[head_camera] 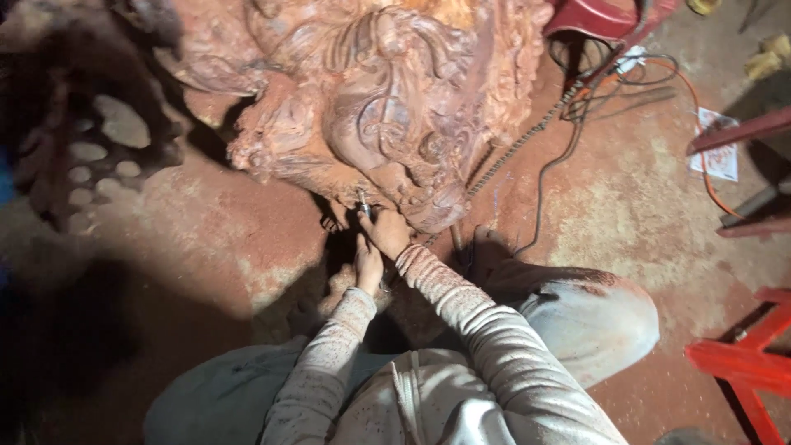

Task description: The person carves fine details into a large wooden sculpture using a handheld rotary tool while sitting on the floor.

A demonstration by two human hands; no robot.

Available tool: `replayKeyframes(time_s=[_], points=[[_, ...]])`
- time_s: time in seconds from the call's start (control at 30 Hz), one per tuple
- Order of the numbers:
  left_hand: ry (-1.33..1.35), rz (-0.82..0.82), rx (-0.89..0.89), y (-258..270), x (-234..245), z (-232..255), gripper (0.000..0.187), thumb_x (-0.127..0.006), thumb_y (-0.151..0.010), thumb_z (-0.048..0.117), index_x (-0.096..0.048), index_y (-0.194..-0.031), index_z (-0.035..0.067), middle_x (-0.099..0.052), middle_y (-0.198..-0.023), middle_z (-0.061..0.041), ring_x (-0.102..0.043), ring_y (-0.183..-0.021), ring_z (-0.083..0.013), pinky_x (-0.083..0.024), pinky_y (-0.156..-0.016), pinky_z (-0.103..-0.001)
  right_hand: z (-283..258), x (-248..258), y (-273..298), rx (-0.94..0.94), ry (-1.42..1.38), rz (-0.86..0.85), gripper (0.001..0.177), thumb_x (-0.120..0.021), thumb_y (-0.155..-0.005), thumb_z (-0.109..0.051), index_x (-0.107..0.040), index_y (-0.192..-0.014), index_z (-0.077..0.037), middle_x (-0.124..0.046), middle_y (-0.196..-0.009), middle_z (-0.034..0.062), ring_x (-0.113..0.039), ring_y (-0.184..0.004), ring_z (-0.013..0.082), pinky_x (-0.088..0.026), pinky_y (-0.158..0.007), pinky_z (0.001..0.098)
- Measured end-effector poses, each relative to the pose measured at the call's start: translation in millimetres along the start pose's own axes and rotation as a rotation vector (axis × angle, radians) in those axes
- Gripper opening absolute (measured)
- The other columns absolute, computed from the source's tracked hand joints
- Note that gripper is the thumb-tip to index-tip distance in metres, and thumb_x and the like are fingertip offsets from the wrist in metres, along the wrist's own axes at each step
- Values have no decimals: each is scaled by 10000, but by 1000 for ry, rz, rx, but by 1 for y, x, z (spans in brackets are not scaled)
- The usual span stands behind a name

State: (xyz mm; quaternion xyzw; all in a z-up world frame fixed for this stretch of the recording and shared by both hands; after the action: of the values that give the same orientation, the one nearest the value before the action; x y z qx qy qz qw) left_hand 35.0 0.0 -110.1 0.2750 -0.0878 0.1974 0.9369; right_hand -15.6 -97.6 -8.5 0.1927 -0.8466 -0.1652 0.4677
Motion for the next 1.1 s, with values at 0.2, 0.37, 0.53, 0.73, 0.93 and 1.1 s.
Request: replayKeyframes(time_s=[0.2, 0.37, 0.53, 0.73, 0.93, 1.1], points=[[47, 17, 10, -12, -9, -5, 503, -339, -1071, 229, -359, -1530, 23, -418, -1531, -310, -413, -1419, -432, -407, -1137, -493, -7, 6, 0, 44, -20, 43, 549, -566, -955, -532, -780, -1026, -32, -756, -949, 262, -714, -1027, 458, -584, -867, 570], [101, 41, -3, -3, -12, -10, 499, -344, -1079, 224, -356, -1515, -17, -400, -1519, -354, -384, -1422, -470, -321, -1212, -527, -10, 8, 7, 66, -26, 41, 545, -562, -962, -517, -774, -1011, -18, -750, -944, 269, -706, -1030, 462, -571, -867, 593], [104, 59, -52, -8, -15, -14, 507, -380, -1072, 214, -364, -1516, -29, -408, -1515, -348, -389, -1427, -449, -317, -1215, -508, -16, 15, 10, 70, -19, 38, 549, -569, -965, -524, -765, -995, -12, -747, -933, 273, -707, -1024, 454, -574, -861, 573], [70, 70, -75, -5, -12, -6, 493, -375, -1053, 168, -362, -1506, -27, -444, -1479, -362, -442, -1386, -461, -355, -1183, -514, -13, 11, 7, 81, -23, 38, 527, -581, -968, -516, -758, -992, -21, -745, -917, 266, -710, -1018, 439, -573, -842, 574], [73, 82, -101, -2, -12, -5, 491, -383, -1054, 171, -362, -1496, -42, -445, -1467, -376, -433, -1389, -466, -338, -1190, -523, -11, 7, 4, 73, -14, 33, 521, -590, -963, -522, -760, -978, -30, -742, -912, 270, -707, -1019, 448, -573, -849, 576], [48, 74, -29, -4, -14, -8, 500, -377, -1073, 250, -366, -1514, 13, -477, -1464, -339, -477, -1359, -454, -406, -1152, -499, -12, 8, 5, 74, -6, 27, 521, -587, -968, -509, -755, -994, -16, -740, -925, 285, -701, -1029, 460, -568, -867, 584]])
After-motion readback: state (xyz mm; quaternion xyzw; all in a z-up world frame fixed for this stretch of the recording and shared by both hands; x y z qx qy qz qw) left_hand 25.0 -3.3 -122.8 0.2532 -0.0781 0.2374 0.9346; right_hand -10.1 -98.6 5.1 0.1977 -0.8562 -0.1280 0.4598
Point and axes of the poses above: each hand's wrist, its own y-axis away from the middle knuckle, its own x-axis out of the back of the hand, z = x × y, the point moved 2 cm from there along -y, towards the middle knuckle
